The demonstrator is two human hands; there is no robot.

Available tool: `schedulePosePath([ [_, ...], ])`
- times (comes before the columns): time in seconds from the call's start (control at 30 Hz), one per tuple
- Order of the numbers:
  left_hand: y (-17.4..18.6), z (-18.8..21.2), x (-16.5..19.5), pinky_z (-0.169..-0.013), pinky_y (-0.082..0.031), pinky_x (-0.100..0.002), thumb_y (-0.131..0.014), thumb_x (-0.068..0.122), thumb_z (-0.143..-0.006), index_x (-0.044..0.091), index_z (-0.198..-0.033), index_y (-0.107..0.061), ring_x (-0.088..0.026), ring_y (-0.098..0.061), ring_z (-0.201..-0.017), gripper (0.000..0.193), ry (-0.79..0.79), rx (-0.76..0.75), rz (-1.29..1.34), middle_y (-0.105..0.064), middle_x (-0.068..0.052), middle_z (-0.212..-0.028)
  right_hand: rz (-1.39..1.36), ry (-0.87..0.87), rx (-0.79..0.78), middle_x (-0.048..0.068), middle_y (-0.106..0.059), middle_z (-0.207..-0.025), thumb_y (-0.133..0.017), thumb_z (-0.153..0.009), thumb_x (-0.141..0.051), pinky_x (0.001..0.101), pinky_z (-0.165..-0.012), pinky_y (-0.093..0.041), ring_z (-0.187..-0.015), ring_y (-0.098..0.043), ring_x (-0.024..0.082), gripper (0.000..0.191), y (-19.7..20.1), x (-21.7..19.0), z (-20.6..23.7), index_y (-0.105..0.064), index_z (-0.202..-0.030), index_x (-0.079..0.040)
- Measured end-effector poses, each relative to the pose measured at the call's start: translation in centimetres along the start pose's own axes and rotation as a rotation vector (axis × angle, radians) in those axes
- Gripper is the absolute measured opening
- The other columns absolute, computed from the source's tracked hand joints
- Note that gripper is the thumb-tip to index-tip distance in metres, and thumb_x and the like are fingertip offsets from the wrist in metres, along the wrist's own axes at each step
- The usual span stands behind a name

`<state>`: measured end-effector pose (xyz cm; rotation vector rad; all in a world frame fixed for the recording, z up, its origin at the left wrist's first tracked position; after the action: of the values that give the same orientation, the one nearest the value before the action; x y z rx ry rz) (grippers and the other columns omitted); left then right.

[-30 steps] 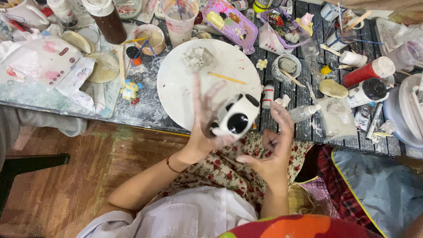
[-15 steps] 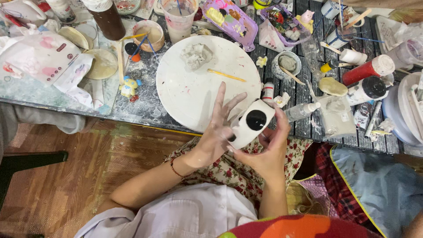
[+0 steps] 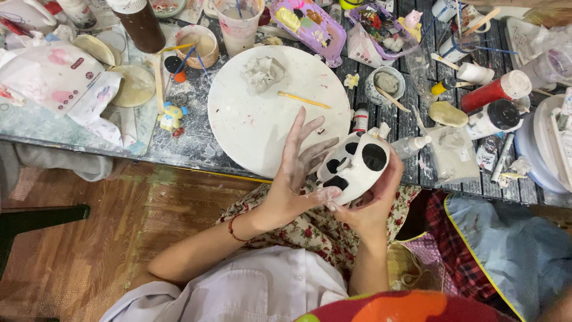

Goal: The person shapes a small piece of grey clay into a figurine by hand, then picks up a cow-patterned ceramic mug and paints its pink interior with a brush. The person also handles a small bottle and a plastic bag during the process.

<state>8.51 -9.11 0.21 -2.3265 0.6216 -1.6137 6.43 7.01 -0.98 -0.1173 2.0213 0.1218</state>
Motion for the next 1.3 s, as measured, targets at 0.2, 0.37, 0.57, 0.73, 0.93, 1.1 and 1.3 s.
schedulePosePath([
  [0.2,0.5,1.0,1.3,-0.135,-0.026,-0.049,-0.068,-0.004,-0.082,0.012,-0.17,0.007,-0.033,-0.035,-0.159,0.117,-0.058,-0.076,-0.041,-0.018,-0.015,-0.173,-0.109,0.001,0.032,0.013,-0.045,-0.151,-0.097,-0.069,-0.039,0.0406,-0.121,-0.047,-0.141,-0.051,0.024,0.12,0.7,0.2,0.1,-0.026,-0.161,-0.006],
  [0.37,0.4,0.6,1.6,-0.135,-0.024,-0.05,-0.068,0.0,-0.087,0.012,-0.171,0.003,-0.033,-0.033,-0.161,0.111,-0.054,-0.121,-0.072,-0.02,-0.014,-0.174,-0.039,0.027,0.035,0.013,-0.045,-0.157,-0.098,-0.067,-0.039,0.04,-0.121,-0.049,-0.145,-0.052,0.025,0.124,0.9,-0.5,-0.1,-0.025,-0.163,-0.007],
  [0.57,3.6,-1.7,3.1,-0.127,-0.034,-0.05,-0.052,0.0,-0.078,0.009,-0.163,-0.018,-0.031,-0.04,-0.15,0.092,-0.145,-0.033,-0.108,-0.031,-0.011,-0.164,0.425,-0.067,-0.032,0.01,-0.05,-0.149,-0.095,-0.052,-0.03,0.0395,-0.094,-0.06,-0.118,-0.063,0.026,0.123,2.1,-3.9,-3.5,-0.036,-0.157,-0.009],
  [0.73,8.2,-2.0,1.6,-0.126,-0.038,-0.051,-0.054,0.033,-0.103,0.007,-0.166,-0.026,-0.034,-0.046,-0.149,0.074,0.042,0.126,0.04,-0.042,-0.016,-0.163,0.737,0.051,-0.29,0.014,-0.045,-0.152,-0.095,-0.043,-0.028,0.0391,-0.092,-0.063,-0.125,-0.064,0.028,0.122,0.3,-7.5,-8.3,-0.043,-0.153,-0.012],
  [0.93,6.3,-1.5,-0.5,-0.119,-0.041,-0.064,-0.047,0.065,-0.097,0.011,-0.161,-0.03,-0.032,-0.039,-0.152,0.085,0.13,0.088,0.403,-0.038,-0.012,-0.163,0.898,0.331,-0.602,0.017,-0.053,-0.139,-0.096,-0.044,-0.046,0.05,-0.087,-0.057,-0.114,-0.065,0.039,0.12,-6.4,-9.0,-10.0,-0.043,-0.146,-0.013],
  [1.1,4.0,-1.0,-2.7,-0.12,-0.037,-0.056,-0.037,0.066,-0.097,0.014,-0.159,-0.037,-0.032,-0.04,-0.149,0.081,0.338,0.165,0.711,-0.042,-0.012,-0.161,1.024,0.182,-0.708,0.015,-0.055,-0.132,-0.094,-0.045,-0.053,0.0524,-0.071,-0.056,-0.095,-0.068,0.041,0.117,-9.8,-7.9,-8.6,-0.044,-0.142,-0.011],
  [1.3,4.7,-0.8,-2.6,-0.116,-0.045,-0.052,-0.031,0.057,-0.105,0.006,-0.158,-0.04,-0.034,-0.055,-0.135,0.074,0.342,0.241,0.779,-0.054,-0.02,-0.149,1.003,0.265,-0.692,0.016,-0.054,-0.135,-0.091,-0.051,-0.06,0.0496,-0.071,-0.057,-0.097,-0.068,0.04,0.119,-10.9,-8.9,-7.3,-0.041,-0.146,-0.008],
])
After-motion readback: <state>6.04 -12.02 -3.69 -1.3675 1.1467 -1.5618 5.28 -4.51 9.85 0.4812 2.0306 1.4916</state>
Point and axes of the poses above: each hand's wrist, its own z-axis away from the middle knuckle, its own y-axis out of the back of the hand, x = y × z, the point moved 9 cm from there along -z, towards the middle knuckle
